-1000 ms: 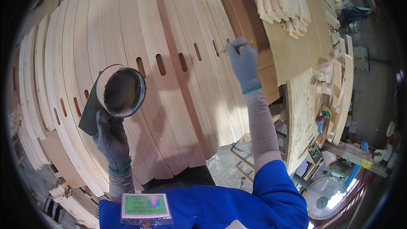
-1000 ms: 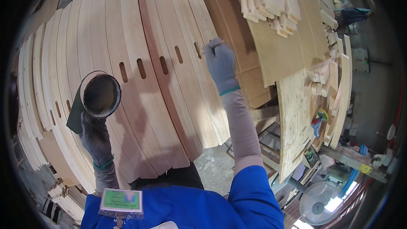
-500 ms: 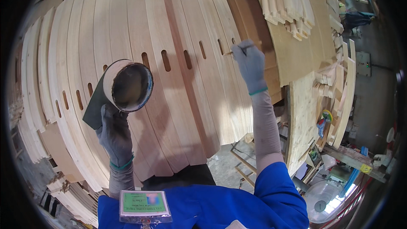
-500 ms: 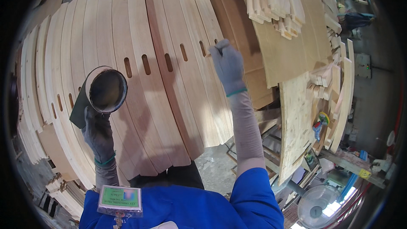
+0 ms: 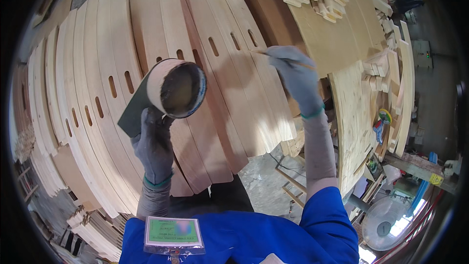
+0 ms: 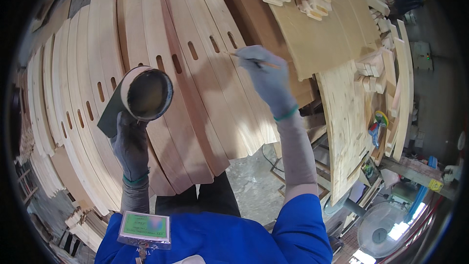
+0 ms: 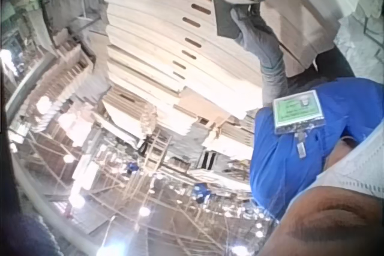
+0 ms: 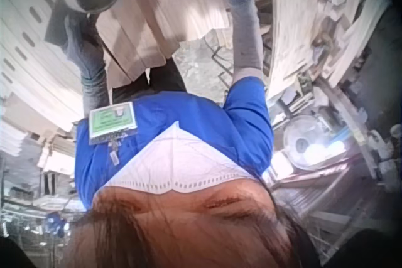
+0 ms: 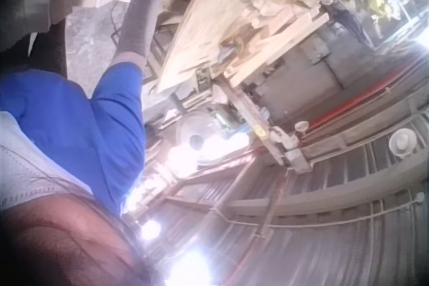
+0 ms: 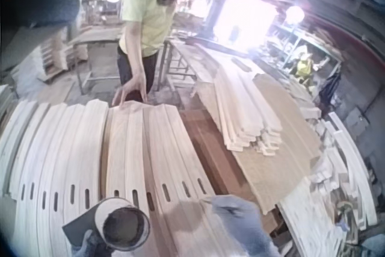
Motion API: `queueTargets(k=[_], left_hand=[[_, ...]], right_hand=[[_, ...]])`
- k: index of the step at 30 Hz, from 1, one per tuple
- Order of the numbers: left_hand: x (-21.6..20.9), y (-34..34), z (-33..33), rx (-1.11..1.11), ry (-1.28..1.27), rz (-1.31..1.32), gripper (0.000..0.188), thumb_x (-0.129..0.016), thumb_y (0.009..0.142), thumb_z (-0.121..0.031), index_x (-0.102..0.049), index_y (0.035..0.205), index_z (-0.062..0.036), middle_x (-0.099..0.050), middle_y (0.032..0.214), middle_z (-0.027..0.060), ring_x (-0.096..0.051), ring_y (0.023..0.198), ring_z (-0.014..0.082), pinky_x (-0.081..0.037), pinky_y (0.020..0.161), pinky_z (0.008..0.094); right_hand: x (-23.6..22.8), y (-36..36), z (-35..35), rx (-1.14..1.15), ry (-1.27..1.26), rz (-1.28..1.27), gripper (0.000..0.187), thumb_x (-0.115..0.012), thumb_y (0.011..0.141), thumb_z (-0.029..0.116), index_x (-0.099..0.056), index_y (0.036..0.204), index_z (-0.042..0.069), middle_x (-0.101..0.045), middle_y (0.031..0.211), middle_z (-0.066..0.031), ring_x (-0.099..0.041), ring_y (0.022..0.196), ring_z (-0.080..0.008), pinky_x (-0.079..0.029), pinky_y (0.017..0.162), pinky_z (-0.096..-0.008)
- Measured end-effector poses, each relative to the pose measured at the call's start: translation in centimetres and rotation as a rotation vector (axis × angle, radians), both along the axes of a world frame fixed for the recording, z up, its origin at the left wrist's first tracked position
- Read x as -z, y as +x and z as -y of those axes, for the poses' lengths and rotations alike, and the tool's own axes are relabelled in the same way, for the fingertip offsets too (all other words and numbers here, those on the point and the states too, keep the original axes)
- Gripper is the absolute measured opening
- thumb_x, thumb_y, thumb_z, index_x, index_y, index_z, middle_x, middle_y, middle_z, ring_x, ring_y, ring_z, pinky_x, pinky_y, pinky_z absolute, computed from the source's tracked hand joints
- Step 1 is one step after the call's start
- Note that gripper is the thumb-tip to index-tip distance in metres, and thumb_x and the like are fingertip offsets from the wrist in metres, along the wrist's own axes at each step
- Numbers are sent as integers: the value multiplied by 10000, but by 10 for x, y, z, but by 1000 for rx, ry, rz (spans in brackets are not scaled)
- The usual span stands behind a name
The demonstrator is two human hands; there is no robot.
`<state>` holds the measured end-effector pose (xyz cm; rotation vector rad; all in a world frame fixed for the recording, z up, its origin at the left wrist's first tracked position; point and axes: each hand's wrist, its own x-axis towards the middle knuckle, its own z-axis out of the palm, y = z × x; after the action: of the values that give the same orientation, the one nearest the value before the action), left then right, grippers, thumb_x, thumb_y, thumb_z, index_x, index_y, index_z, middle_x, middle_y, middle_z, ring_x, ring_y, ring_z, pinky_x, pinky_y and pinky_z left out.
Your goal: The person applies a dark stain to the cutout slots on multiple light-colored wooden boards using a small brush and a paint can. They work one board at a time, dipping the brush into the can and carefully filling each slot before moving to the next board in the stack.
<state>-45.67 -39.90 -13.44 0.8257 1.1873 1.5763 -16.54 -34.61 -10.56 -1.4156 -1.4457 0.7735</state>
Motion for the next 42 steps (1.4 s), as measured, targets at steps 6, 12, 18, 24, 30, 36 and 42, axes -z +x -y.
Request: queueTargets(k=[6, 12, 18, 24, 30, 36, 42], left_hand=[[-12, 42, 19, 227, -127, 310, 195, -505, 924, -107, -538, 1086, -4, -559, 984, 82, -578, 851, 149, -539, 768, 354], [-27, 86, 32, 306, -213, 309, 238, -521, 917, -105, -500, 1152, -71, -586, 1063, 71, -610, 898, 150, -525, 774, 338], [-31, 102, 39, 349, -53, 463, 220, -507, 922, -100, -494, 1138, -63, -593, 1023, 67, -607, 861, 139, -523, 763, 288], [-28, 107, 39, 234, -32, 435, 287, -532, 893, -60, -495, 1170, 7, -574, 931, 73, -524, 680, 89, -494, 695, 258], [-22, 93, 29, 214, 138, 110, 216, -512, 913, -84, -507, 1123, -33, -576, 1058, 80, -586, 954, 167, -509, 790, 315], [-15, 71, 29, 253, 119, -36, 226, -502, 895, -41, -503, 1120, -20, -576, 1061, 76, -593, 934, 187, -505, 800, 342], [-25, 59, 15, 325, -39, 544, 307, -506, 892, -57, -488, 1195, -10, -565, 1054, 76, -567, 865, 139, -490, 753, 301]], right_hand=[[-84, -11, 89, 91, 174, -483, 123, -635, 770, -73, -585, 866, -16, -631, 889, -169, -636, 842, -217, -520, 721, -274], [-81, -20, 129, 95, 153, 143, 199, -691, 722, -78, -564, 856, -3, -637, 896, -184, -635, 790, -197, -524, 693, -270], [-64, -14, 146, 278, 335, -52, 184, -659, 743, -98, -541, 849, -4, -631, 877, -188, -640, 763, -211, -522, 671, -280], [-64, -51, 174, 124, 360, 119, 209, -630, 755, -109, -533, 897, 8, -620, 895, -190, -647, 797, -250, -535, 702, -313], [-63, -59, 189, 116, 416, -292, 247, -595, 749, -160, -474, 896, -3, -584, 980, -224, -632, 892, -323, -547, 785, -420], [-47, -75, 164, 231, 343, -321, 243, -453, 758, -186, -386, 888, 9, -563, 931, -228, -631, 835, -302, -569, 724, -414], [-41, -90, 151, 272, 220, -338, 228, -434, 753, -184, -367, 855, 8, -545, 929, -221, -626, 853, -315, -583, 717, -419]])
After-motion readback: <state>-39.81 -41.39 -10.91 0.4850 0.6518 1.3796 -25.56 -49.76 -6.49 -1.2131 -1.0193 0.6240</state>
